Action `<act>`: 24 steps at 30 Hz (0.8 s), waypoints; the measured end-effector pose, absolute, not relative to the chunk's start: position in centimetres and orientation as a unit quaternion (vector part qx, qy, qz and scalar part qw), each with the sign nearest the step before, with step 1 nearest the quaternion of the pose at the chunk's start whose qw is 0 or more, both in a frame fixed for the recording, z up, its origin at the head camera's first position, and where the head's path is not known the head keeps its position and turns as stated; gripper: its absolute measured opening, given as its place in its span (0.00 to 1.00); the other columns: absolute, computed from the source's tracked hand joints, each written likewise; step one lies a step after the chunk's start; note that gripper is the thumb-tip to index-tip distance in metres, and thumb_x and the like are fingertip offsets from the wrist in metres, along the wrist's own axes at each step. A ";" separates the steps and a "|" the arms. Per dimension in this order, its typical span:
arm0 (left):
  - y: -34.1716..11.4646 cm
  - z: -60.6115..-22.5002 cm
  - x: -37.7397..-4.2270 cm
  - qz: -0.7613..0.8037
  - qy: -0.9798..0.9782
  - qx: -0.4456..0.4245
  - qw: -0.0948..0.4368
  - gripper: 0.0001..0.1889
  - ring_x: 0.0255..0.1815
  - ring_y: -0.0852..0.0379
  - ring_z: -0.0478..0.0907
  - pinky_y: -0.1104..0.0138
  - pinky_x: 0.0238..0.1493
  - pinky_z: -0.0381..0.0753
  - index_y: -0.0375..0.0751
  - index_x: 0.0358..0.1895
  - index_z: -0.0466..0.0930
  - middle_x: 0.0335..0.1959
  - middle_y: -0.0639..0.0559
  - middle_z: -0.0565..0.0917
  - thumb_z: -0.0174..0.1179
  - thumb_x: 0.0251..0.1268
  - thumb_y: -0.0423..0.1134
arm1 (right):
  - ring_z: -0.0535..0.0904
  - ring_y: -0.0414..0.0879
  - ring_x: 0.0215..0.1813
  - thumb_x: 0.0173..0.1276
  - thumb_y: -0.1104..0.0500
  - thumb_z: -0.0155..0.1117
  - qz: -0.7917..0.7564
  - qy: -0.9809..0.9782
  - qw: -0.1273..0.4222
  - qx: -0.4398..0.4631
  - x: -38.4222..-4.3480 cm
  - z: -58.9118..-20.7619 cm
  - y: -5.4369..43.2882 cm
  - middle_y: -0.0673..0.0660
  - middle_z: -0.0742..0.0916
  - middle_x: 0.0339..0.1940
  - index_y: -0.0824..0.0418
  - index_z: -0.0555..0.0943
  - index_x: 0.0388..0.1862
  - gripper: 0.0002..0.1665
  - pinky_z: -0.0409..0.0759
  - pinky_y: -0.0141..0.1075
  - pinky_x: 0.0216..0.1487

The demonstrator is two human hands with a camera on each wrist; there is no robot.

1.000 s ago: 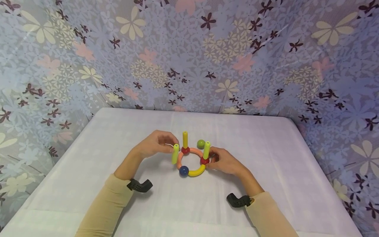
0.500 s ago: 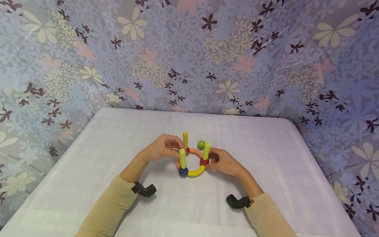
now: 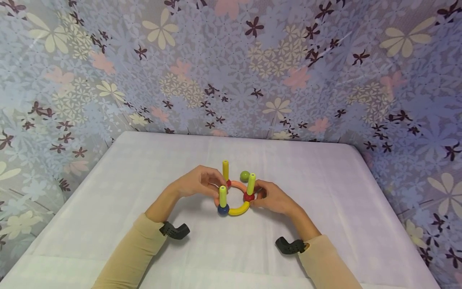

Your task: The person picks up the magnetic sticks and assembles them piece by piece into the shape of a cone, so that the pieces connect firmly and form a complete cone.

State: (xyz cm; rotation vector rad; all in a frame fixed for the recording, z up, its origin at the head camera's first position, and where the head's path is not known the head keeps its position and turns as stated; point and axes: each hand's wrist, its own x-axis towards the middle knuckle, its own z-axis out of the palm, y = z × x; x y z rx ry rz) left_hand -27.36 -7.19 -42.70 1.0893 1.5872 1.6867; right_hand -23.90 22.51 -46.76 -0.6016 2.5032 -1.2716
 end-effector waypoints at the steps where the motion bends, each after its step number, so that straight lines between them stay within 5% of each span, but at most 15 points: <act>1: -7.2 -42.7 -27.4 0.630 0.594 0.406 0.293 0.16 0.49 0.37 0.78 0.48 0.52 0.76 0.30 0.48 0.79 0.46 0.35 0.81 0.65 0.55 0.23 | 0.76 0.50 0.33 0.57 0.55 0.74 -0.439 0.864 0.135 -0.207 -23.9 -46.8 22.5 0.54 0.82 0.34 0.54 0.78 0.51 0.23 0.74 0.39 0.33; 8: -7.5 -42.9 -27.7 0.619 0.598 0.409 0.302 0.18 0.43 0.35 0.80 0.41 0.42 0.77 0.27 0.52 0.77 0.45 0.34 0.82 0.65 0.56 0.23 | 0.74 0.50 0.33 0.57 0.55 0.74 -0.434 0.867 0.134 -0.205 -23.9 -46.9 22.5 0.55 0.80 0.29 0.55 0.77 0.50 0.23 0.73 0.38 0.33; 15: -7.6 -42.3 -27.6 0.636 0.693 0.329 0.084 0.07 0.41 0.48 0.79 0.58 0.44 0.80 0.31 0.40 0.78 0.38 0.39 0.81 0.63 0.60 0.26 | 0.75 0.49 0.34 0.57 0.54 0.74 -0.428 0.872 0.133 -0.197 -24.0 -46.8 22.4 0.54 0.80 0.31 0.54 0.77 0.51 0.24 0.73 0.38 0.34; 19: -6.9 -41.1 -26.7 0.650 0.695 0.307 -0.006 0.11 0.41 0.42 0.77 0.55 0.45 0.80 0.25 0.41 0.75 0.38 0.34 0.79 0.65 0.57 0.26 | 0.75 0.50 0.34 0.56 0.55 0.74 -0.433 0.869 0.128 -0.202 -23.9 -46.9 22.4 0.54 0.80 0.33 0.56 0.77 0.52 0.25 0.73 0.38 0.34; 24: -5.9 -41.1 -26.1 0.652 0.688 0.315 -0.041 0.21 0.50 0.33 0.75 0.45 0.50 0.76 0.27 0.53 0.73 0.48 0.32 0.77 0.64 0.54 0.22 | 0.75 0.50 0.35 0.56 0.56 0.75 -0.431 0.872 0.126 -0.195 -23.9 -46.9 22.5 0.53 0.81 0.35 0.54 0.78 0.52 0.24 0.74 0.38 0.35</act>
